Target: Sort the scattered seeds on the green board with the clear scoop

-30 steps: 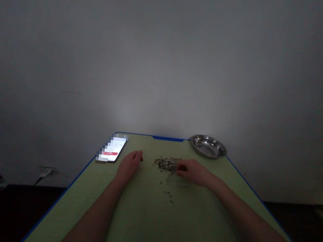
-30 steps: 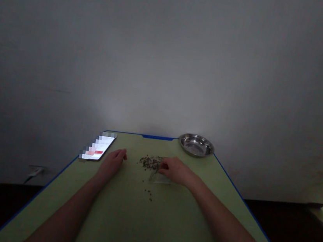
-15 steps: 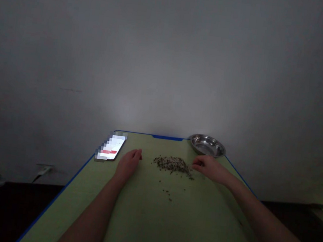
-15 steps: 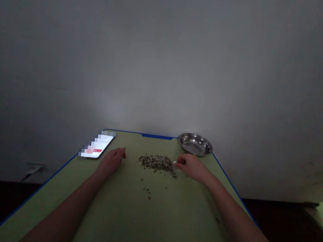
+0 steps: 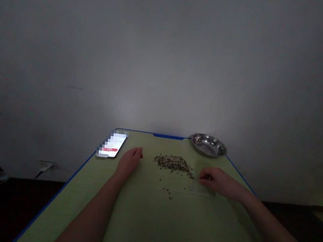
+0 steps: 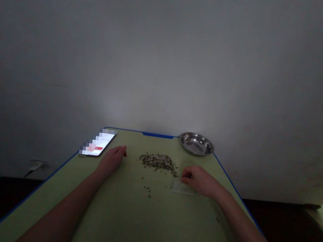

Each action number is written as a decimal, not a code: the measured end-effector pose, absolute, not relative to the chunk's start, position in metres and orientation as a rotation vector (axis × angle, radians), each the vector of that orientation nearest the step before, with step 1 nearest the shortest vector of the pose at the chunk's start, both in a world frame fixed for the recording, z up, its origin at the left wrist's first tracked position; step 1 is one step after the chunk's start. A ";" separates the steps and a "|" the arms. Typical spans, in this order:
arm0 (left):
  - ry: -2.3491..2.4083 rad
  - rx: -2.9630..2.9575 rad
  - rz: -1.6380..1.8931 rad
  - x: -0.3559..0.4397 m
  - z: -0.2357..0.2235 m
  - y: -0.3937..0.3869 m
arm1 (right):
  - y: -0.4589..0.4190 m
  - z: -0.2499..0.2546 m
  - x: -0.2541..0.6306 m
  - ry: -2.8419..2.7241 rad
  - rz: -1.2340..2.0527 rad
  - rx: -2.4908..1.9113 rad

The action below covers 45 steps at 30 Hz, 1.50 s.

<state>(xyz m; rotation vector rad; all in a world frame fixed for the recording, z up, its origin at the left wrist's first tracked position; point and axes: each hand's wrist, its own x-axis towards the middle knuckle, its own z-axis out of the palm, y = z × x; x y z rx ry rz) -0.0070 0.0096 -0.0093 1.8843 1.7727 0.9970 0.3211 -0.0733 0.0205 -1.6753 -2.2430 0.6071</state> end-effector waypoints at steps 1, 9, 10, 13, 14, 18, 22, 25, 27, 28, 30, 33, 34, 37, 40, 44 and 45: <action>1.770 1.888 1.002 -0.007 -0.009 0.010 | -0.071 0.020 0.321 -2.241 0.587 -1.686; 1.773 1.894 0.992 -0.008 -0.007 0.009 | -0.035 0.005 0.315 -2.077 0.328 -1.765; 1.774 1.890 0.986 -0.008 -0.007 0.008 | -0.032 0.003 0.313 -2.057 0.298 -1.763; 1.784 1.875 0.978 -0.007 -0.007 0.008 | -0.030 0.000 0.311 -2.039 0.271 -1.721; 1.785 1.875 0.980 -0.007 -0.007 0.008 | -0.031 0.000 0.310 -2.041 0.277 -1.710; 1.769 1.871 0.988 -0.007 -0.006 0.007 | -0.036 0.002 0.313 -2.047 0.292 -1.697; 1.770 1.869 0.997 -0.006 -0.006 0.007 | -0.038 0.003 0.315 -2.072 0.319 -1.686; 1.774 1.881 1.003 -0.007 -0.008 0.009 | -0.037 0.002 0.311 -2.083 0.354 -1.689; 1.769 1.890 1.009 -0.007 -0.008 0.009 | -0.036 0.001 0.307 -2.077 0.348 -1.697; 1.766 1.893 1.010 -0.007 -0.008 0.009 | -0.036 0.001 0.305 -2.078 0.341 -1.698; 1.764 1.896 1.004 -0.007 -0.008 0.009 | -0.035 0.002 0.300 -2.093 0.325 -1.701; 1.772 1.900 0.995 -0.007 -0.007 0.008 | -0.033 0.003 0.294 -2.111 0.322 -1.710; 1.773 1.902 0.999 -0.007 -0.007 0.008 | -0.032 0.004 0.293 -2.109 0.322 -1.715; 1.770 1.896 1.008 -0.007 -0.007 0.008 | -0.031 0.002 0.294 -2.088 0.329 -1.733; 1.766 1.899 1.011 -0.006 -0.008 0.009 | -0.030 -0.001 0.296 -2.074 0.344 -1.725; 1.765 1.898 1.007 -0.005 -0.008 0.009 | -0.031 -0.004 0.295 -2.067 0.346 -1.703; 1.763 1.894 1.009 -0.005 -0.008 0.009 | -0.031 -0.005 0.294 -2.065 0.339 -1.701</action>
